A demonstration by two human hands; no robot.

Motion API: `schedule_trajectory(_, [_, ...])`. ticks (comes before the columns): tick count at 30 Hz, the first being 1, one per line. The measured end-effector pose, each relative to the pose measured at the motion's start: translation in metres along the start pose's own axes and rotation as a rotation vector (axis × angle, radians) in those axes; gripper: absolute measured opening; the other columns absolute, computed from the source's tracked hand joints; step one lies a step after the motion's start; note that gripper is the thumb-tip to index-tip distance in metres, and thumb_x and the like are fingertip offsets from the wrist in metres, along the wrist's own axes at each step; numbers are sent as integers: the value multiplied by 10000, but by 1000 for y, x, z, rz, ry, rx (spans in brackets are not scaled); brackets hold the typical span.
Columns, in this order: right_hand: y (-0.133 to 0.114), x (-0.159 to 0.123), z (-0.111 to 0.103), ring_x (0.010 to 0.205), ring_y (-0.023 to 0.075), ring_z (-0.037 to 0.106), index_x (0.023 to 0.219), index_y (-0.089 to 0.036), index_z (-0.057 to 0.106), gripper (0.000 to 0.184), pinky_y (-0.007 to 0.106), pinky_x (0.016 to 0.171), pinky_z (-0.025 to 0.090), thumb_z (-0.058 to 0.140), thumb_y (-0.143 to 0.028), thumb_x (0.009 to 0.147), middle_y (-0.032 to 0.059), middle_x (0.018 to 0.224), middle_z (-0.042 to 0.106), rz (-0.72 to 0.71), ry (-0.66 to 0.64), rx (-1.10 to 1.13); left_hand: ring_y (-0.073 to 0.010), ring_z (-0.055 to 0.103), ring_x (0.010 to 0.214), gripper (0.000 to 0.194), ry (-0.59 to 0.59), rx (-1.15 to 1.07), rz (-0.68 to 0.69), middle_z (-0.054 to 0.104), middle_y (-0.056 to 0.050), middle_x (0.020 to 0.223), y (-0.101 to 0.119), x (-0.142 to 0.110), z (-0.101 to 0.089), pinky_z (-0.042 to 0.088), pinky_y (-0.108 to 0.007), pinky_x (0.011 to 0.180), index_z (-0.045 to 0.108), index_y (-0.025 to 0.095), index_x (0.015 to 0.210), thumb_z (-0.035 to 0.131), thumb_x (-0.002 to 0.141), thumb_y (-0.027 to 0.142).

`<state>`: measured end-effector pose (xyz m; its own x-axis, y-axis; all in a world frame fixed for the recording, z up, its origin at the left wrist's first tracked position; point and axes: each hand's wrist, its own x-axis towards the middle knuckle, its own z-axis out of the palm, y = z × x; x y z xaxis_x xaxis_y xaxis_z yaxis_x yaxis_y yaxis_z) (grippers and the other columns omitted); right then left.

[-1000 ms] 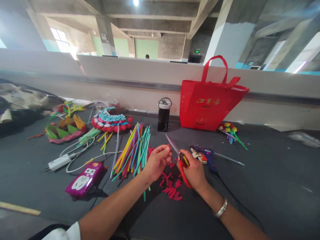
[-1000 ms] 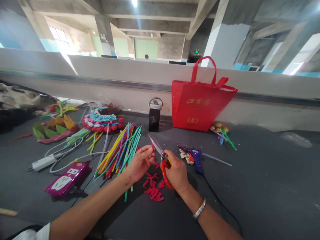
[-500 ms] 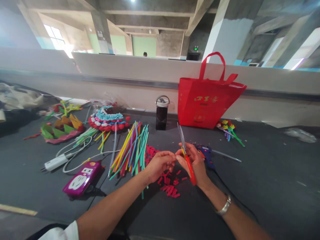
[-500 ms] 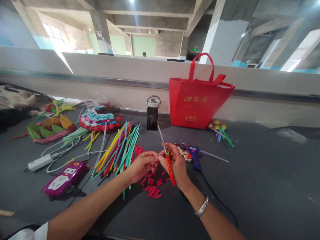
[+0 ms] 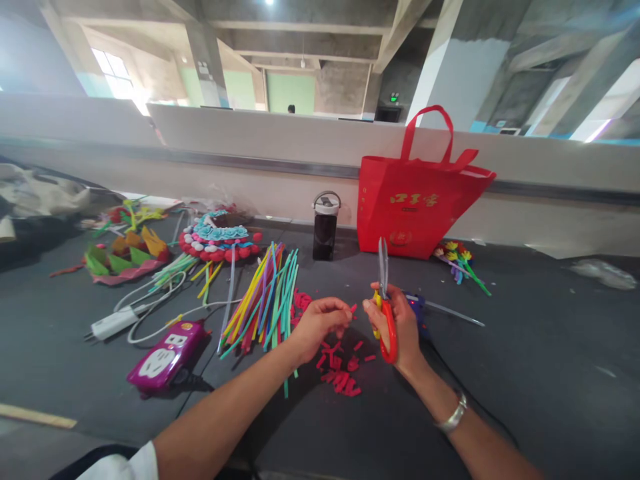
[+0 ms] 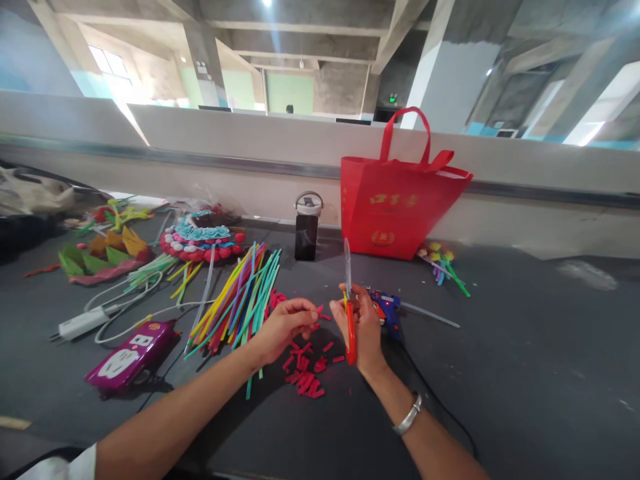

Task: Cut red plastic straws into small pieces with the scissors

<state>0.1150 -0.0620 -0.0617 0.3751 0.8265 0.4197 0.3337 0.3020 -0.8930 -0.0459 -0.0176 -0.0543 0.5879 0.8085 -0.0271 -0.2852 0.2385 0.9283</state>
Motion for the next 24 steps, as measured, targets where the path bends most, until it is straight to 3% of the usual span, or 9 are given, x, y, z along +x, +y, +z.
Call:
schedule_trajectory(2, [2, 2, -2, 646, 128, 597, 1133, -220, 514, 364, 258, 618, 515, 611, -358, 811, -19, 777, 603, -11, 10, -57, -68, 506, 503, 124, 28, -148, -1, 586, 9, 641, 1, 2, -2, 396, -210, 519, 639, 140, 755, 722, 719, 225])
schedule_trajectory(7, [4, -1, 2, 779, 163, 610, 1151, -225, 491, 368, 304, 737, 509, 584, -269, 798, 34, 962, 622, -121, -101, -273, -72, 532, 553, 180, 71, -399, 43, 579, 28, 666, 5, 4, -4, 420, -203, 543, 618, 172, 810, 758, 709, 222])
schedule_trajectory(13, [9, -9, 11, 842, 194, 604, 1138, -223, 502, 411, 356, 812, 489, 555, -153, 737, 52, 1039, 627, -201, -196, -409, -77, 547, 564, 168, 48, -414, 68, 581, 21, 647, 4, 2, -1, 438, -205, 573, 603, 168, 824, 736, 747, 234])
schedule_trajectory(24, [4, -10, 10, 826, 198, 620, 1125, -229, 527, 425, 319, 756, 481, 562, -135, 712, 39, 997, 656, -243, -232, -490, -82, 569, 601, 225, 52, -446, 67, 601, 17, 674, 4, 2, 0, 453, -211, 612, 582, 158, 823, 766, 698, 194])
